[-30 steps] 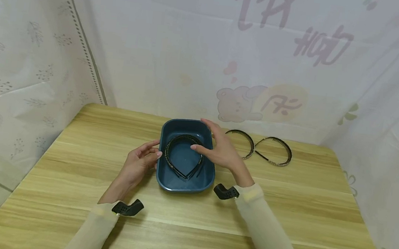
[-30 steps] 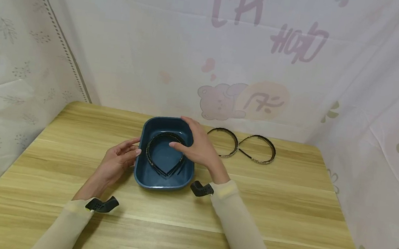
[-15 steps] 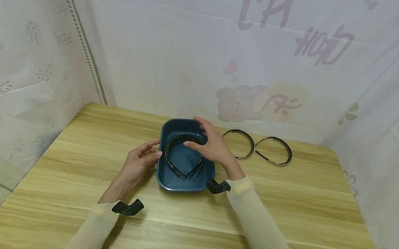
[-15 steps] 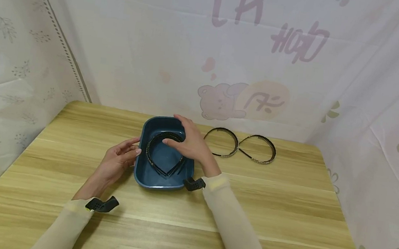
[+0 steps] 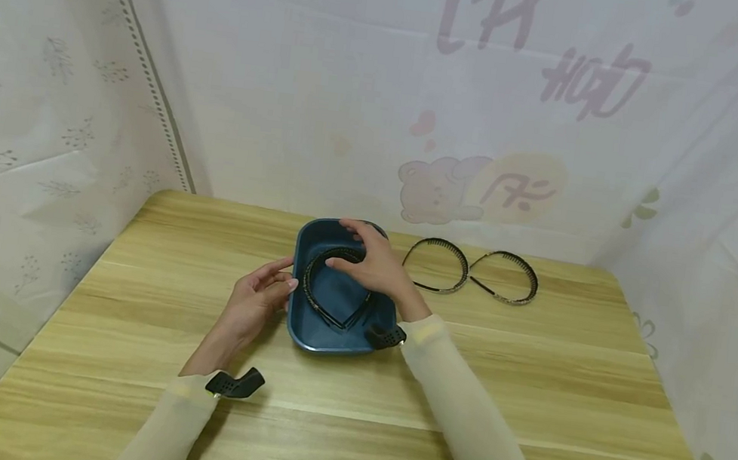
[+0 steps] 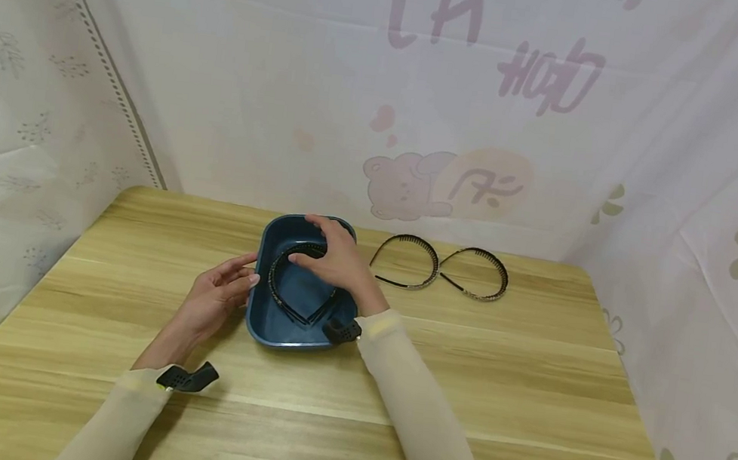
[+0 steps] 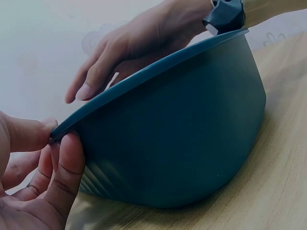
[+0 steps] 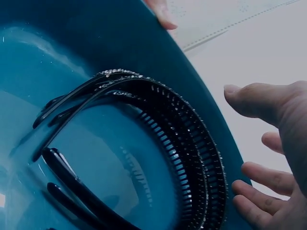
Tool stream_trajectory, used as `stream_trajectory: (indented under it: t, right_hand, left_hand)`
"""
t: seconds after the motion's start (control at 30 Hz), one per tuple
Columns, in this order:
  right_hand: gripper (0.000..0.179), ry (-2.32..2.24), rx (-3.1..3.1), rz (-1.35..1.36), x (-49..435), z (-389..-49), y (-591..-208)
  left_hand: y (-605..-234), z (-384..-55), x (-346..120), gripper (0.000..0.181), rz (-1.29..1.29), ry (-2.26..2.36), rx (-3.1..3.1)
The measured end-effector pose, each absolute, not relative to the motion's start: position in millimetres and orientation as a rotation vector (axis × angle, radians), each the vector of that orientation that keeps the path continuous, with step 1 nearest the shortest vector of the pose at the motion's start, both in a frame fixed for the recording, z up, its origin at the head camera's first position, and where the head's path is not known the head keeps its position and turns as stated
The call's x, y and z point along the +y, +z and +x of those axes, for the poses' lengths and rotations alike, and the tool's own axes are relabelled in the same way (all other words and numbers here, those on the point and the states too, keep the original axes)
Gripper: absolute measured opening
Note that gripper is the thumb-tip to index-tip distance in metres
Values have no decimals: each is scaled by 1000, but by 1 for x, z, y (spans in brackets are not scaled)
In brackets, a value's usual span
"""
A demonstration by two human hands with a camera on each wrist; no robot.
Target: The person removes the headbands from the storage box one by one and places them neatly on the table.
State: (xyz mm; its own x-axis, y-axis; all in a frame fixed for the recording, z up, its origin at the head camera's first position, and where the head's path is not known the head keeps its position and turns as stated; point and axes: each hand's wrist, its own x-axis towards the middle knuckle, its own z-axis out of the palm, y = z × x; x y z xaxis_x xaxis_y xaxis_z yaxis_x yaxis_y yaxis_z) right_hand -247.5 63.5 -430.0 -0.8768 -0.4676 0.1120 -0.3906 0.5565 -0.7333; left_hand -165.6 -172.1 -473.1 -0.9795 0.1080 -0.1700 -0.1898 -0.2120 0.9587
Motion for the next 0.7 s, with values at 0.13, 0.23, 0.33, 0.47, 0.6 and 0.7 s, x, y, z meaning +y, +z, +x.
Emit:
stream_trajectory:
  t: [0.13,0.23,0.33,0.47,0.6,0.7]
  right_hand:
    - [70,-1220,2723,-742,59,-251,-435]
    - [67,-1228,2749,-732,56,-253,-439]
    - [64,-1234,2768,-719,53,-255,-442]
    - [59,-1234,2771,-707,50,-256,-446]
    - [55,-1246,2784,-701,48,-257,-447]
    - [51,-1248,2805,-700,47,-256,-448]
  left_hand:
    - [-473,-165,-172,54,-87,2305,1834]
    - [-473,-165,-173,53,-83,2313,1832]
    - [-472,-165,-173,54,-78,2322,1826]
    - [-472,-165,-174,54,-76,2338,1805]
    - [-473,-165,-174,54,-68,2345,1788]
    - [-472,-165,-175,55,-69,2345,1787]
